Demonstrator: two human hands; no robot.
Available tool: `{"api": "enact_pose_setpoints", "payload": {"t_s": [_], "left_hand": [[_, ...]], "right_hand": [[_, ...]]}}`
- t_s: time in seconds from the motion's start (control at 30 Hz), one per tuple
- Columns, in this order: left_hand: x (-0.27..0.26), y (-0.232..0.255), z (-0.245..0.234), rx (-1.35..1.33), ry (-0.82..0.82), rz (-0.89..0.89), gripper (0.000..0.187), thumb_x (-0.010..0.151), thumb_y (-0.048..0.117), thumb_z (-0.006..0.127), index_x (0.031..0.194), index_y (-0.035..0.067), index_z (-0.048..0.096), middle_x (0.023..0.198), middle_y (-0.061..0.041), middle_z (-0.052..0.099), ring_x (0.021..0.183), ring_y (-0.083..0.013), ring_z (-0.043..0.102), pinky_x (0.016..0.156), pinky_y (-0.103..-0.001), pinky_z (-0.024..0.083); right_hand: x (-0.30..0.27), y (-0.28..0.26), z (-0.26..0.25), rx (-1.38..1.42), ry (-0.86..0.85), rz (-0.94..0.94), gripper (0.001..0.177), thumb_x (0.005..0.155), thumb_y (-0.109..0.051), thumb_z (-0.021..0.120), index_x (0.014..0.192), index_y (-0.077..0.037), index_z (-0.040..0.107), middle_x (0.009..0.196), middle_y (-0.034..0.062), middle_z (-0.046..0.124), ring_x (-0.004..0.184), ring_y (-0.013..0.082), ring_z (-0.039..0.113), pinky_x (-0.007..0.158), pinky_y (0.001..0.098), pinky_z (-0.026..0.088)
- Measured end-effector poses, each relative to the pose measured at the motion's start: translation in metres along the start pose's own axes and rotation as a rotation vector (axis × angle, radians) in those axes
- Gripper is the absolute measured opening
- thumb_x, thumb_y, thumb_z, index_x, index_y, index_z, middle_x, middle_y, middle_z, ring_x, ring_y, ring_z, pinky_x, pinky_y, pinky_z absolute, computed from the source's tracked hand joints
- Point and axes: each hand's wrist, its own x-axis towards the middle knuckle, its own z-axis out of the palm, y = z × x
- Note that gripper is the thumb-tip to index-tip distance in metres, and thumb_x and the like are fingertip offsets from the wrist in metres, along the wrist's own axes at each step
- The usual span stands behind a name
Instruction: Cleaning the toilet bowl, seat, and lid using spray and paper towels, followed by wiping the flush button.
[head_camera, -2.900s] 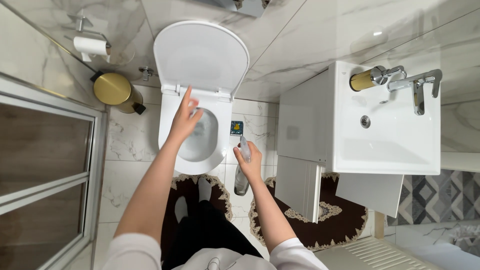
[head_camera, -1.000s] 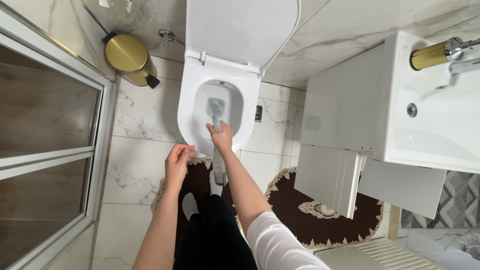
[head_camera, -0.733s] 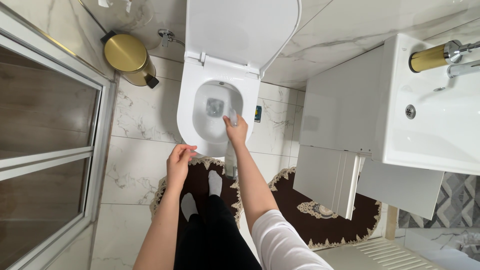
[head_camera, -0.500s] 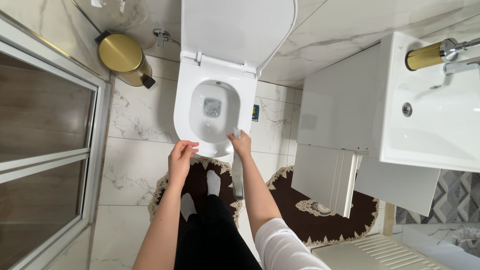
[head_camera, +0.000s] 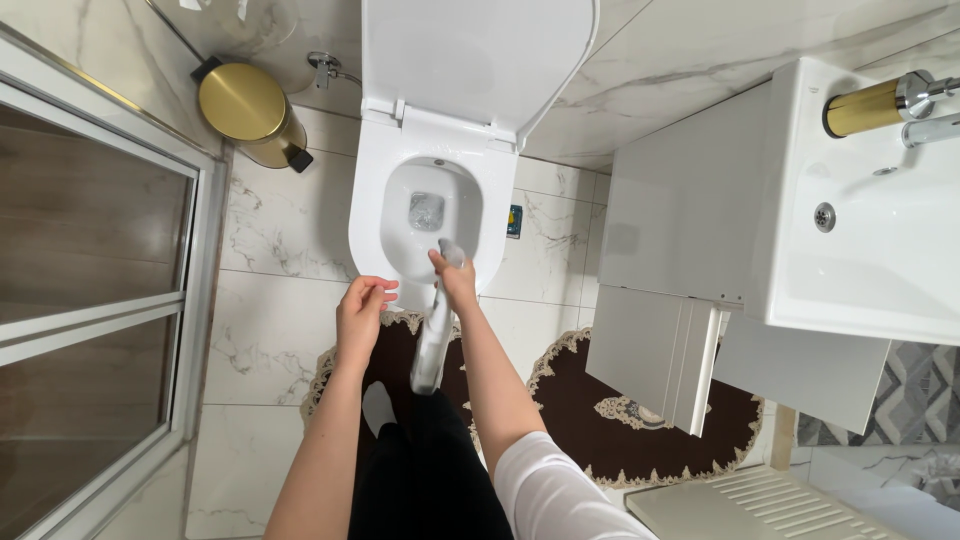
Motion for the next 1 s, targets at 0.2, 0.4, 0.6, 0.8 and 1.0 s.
{"api": "enact_pose_setpoints", "payload": {"t_s": [0.2, 0.4, 0.6, 0.8, 1.0], "left_hand": [[0.000, 0.003, 0.000, -0.022, 0.002, -0.013, 0.014, 0.106, 0.010, 0.050, 0.104, 0.004, 0.062, 0.111, -0.007, 0.076, 0.096, -0.0168, 0.072, 0.083, -0.029, 0.052], [-0.004, 0.005, 0.002, -0.004, 0.003, -0.019, 0.014, 0.105, 0.012, 0.050, 0.104, 0.005, 0.063, 0.111, -0.007, 0.077, 0.095, -0.0165, 0.073, 0.083, -0.029, 0.051], [-0.004, 0.005, 0.005, 0.014, 0.007, -0.065, 0.015, 0.105, 0.012, 0.050, 0.104, 0.005, 0.063, 0.110, -0.007, 0.077, 0.095, -0.0167, 0.073, 0.083, -0.029, 0.052], [-0.002, 0.007, 0.004, -0.007, 0.011, -0.062, 0.015, 0.105, 0.012, 0.050, 0.104, 0.005, 0.063, 0.111, -0.008, 0.076, 0.096, -0.0170, 0.073, 0.083, -0.029, 0.052], [0.002, 0.008, 0.006, 0.002, 0.014, -0.074, 0.015, 0.105, 0.011, 0.050, 0.104, 0.004, 0.063, 0.111, -0.007, 0.076, 0.096, -0.0170, 0.073, 0.083, -0.029, 0.051]], "right_hand": [[0.042, 0.002, -0.008, -0.457, 0.255, -0.310, 0.044, 0.088, -0.045, 0.082, 0.097, -0.002, 0.078, 0.089, 0.0150, 0.078, 0.079, 0.0241, 0.071, 0.075, 0.0382, 0.055], [0.021, -0.015, -0.043, -0.389, 0.198, -0.053, 0.039, 0.084, -0.041, 0.077, 0.097, -0.004, 0.075, 0.084, 0.0152, 0.075, 0.078, 0.0303, 0.075, 0.075, 0.0426, 0.058], [0.048, 0.063, -0.063, -0.397, 0.124, 0.175, 0.046, 0.085, -0.041, 0.084, 0.103, 0.001, 0.076, 0.090, 0.0114, 0.074, 0.081, 0.0225, 0.071, 0.073, 0.0377, 0.057], [0.026, 0.045, -0.045, 0.145, -0.243, 0.228, 0.049, 0.087, -0.031, 0.080, 0.122, 0.001, 0.065, 0.078, 0.0034, 0.061, 0.068, 0.0147, 0.058, 0.051, 0.0355, 0.051], [0.023, 0.006, -0.018, 0.137, 0.015, 0.070, 0.047, 0.087, -0.033, 0.081, 0.120, -0.004, 0.067, 0.085, 0.0043, 0.069, 0.066, 0.0164, 0.064, 0.053, 0.0323, 0.054]]}}
